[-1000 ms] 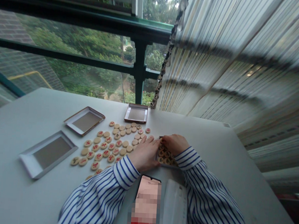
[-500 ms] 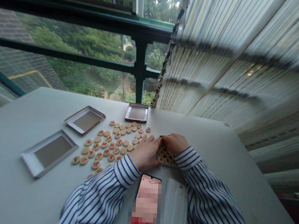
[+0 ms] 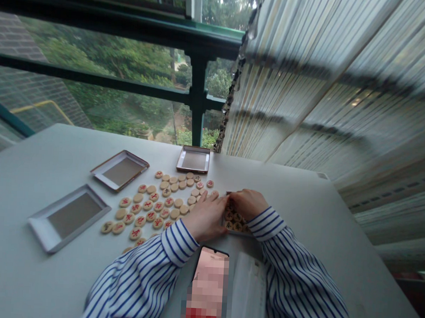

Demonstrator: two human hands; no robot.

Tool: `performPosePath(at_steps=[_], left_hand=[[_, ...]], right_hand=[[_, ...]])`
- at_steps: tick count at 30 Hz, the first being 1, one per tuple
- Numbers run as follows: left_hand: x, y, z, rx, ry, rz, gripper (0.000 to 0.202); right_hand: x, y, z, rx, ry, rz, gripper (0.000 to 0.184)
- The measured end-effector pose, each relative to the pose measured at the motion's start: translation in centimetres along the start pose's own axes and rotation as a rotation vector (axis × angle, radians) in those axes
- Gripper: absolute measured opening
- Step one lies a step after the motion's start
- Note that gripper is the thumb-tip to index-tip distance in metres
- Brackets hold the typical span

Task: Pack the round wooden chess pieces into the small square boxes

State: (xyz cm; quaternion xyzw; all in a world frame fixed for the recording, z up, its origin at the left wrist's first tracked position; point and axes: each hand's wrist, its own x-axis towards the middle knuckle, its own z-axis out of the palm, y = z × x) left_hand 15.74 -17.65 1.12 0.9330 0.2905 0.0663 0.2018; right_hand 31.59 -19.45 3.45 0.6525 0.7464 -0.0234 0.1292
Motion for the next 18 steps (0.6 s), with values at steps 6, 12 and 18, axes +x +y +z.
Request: performPosePath(at_steps=[6,12,18], left_hand=[[-0.08,0.16,-0.23,0.034,-0.006,0.007,0.071],[-0.10,0.21,-0.28,0.044,-0.024,0.001,0.073],[-0.07,0.10,-0.12,0.052,-0.035,0.001,0.075]], right_hand=[[0.10,0.13,0.20,-0.006,-0.017,-0.024,0.027],[0.09,0.05,0.21,0.003,-0.019,-0.006,0.030],[0.09,0.07,0.24,0.010,-0.028,-0.009,0.030]])
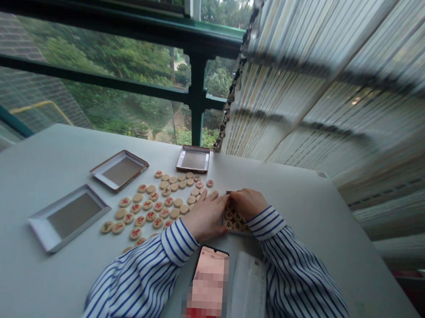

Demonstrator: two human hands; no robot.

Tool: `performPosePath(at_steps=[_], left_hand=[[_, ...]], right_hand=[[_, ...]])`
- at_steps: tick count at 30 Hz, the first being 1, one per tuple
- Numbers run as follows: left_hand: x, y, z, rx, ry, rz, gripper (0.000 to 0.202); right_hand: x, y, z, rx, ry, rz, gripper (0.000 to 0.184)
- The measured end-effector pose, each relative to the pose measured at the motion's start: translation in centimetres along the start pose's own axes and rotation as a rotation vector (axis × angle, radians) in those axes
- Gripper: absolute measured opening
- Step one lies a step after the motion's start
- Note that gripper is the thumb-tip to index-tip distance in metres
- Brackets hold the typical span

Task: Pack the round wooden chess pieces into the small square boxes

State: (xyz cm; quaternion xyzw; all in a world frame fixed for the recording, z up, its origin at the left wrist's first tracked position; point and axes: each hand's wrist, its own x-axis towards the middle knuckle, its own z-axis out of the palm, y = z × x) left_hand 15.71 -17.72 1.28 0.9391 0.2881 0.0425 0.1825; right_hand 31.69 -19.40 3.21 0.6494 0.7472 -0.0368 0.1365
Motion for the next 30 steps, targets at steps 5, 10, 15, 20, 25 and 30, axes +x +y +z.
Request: performPosePath(at_steps=[5,10,15,20,25,30], left_hand=[[-0.01,-0.01,-0.03,-0.007,0.010,0.003,0.073],[-0.02,0.08,-0.12,-0.014,0.017,-0.003,0.071],[0.01,0.07,0.00,-0.006,0.023,-0.003,0.071],[-0.03,0.04,0.00,-0.006,0.021,0.000,0.074],[0.02,0.00,-0.03,-0.003,0.005,-0.003,0.075],[0.01,0.04,-0.07,0.002,-0.006,-0.003,0.078]], right_hand=[[0.07,0.18,0.22,-0.004,0.026,-0.018,0.028],[0.14,0.19,0.26,-0.003,0.029,-0.020,0.028],[0.10,0.12,0.13,0.002,0.031,-0.031,0.028],[0.09,0.16,0.14,-0.006,0.035,-0.036,0.027],[0.03,0.26,0.11,-0.014,0.061,-0.028,0.027],[-0.09,0.29,-0.25,-0.014,0.038,0.004,0.028]])
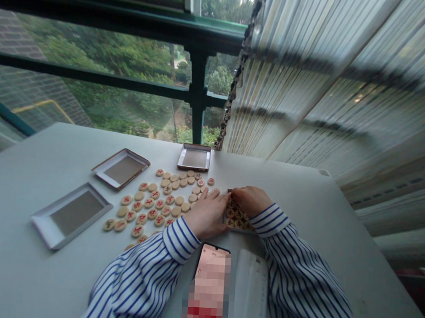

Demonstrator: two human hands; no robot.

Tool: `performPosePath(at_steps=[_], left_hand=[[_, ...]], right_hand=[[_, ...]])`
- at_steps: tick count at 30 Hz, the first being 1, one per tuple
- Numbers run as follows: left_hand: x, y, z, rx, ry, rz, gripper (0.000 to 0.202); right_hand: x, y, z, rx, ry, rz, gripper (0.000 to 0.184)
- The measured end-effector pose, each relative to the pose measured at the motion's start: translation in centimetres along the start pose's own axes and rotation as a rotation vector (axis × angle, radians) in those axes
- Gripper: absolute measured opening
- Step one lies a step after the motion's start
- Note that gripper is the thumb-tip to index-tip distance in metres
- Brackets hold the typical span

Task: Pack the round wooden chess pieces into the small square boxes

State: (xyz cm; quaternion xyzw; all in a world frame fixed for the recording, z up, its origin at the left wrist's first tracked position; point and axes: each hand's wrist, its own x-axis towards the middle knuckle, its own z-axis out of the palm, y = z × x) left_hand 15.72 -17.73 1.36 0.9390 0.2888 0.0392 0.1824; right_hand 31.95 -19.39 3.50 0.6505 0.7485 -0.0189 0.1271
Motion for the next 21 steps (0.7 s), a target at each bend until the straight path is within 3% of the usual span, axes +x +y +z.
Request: performPosePath(at_steps=[11,21], left_hand=[[-0.02,0.19,-0.21,0.007,-0.022,-0.019,0.076],[0.00,0.21,-0.22,0.017,-0.022,-0.015,0.076]], right_hand=[[0.16,-0.10,0.14,0.019,-0.049,0.005,0.030],[0.38,0.08,0.52,0.041,-0.010,-0.022,0.029]])
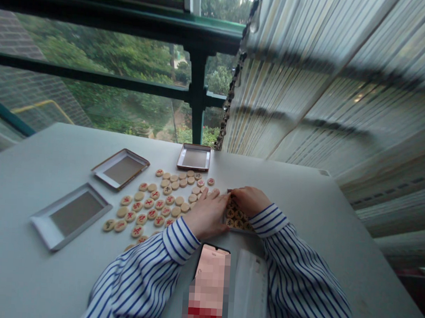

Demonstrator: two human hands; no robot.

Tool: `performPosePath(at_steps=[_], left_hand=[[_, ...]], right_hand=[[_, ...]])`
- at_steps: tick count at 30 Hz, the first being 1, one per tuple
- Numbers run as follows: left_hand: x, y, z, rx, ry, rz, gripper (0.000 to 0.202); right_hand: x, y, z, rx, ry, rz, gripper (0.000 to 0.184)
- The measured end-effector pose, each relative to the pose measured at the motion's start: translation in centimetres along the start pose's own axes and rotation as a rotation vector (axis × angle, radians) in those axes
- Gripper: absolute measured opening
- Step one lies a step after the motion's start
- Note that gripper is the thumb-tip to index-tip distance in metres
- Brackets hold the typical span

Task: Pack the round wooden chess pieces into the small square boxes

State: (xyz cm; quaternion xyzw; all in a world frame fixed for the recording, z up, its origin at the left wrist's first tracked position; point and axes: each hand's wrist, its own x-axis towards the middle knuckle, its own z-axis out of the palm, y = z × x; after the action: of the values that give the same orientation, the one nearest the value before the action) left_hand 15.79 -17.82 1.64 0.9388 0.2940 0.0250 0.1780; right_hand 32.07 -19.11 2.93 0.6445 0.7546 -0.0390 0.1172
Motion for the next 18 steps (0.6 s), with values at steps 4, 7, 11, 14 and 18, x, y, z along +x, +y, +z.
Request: performPosePath(at_steps=[4,7,11,14,18], left_hand=[[-0.03,-0.07,0.02,-0.015,0.000,0.002,0.079],[-0.04,-0.09,0.04,-0.013,-0.002,0.000,0.079],[-0.03,-0.02,-0.02,-0.009,0.004,0.007,0.079],[-0.02,0.05,-0.08,-0.002,0.002,0.008,0.079],[-0.01,0.04,-0.06,-0.009,0.006,0.000,0.078]], right_hand=[[0.06,-0.01,0.09,0.000,-0.005,-0.004,0.028],[0.11,0.02,0.12,0.001,-0.015,-0.009,0.028],[0.17,0.09,0.19,0.002,-0.023,-0.018,0.028],[0.25,0.11,0.30,0.000,-0.025,-0.014,0.027],[0.30,0.10,0.38,-0.004,-0.026,-0.010,0.027]])
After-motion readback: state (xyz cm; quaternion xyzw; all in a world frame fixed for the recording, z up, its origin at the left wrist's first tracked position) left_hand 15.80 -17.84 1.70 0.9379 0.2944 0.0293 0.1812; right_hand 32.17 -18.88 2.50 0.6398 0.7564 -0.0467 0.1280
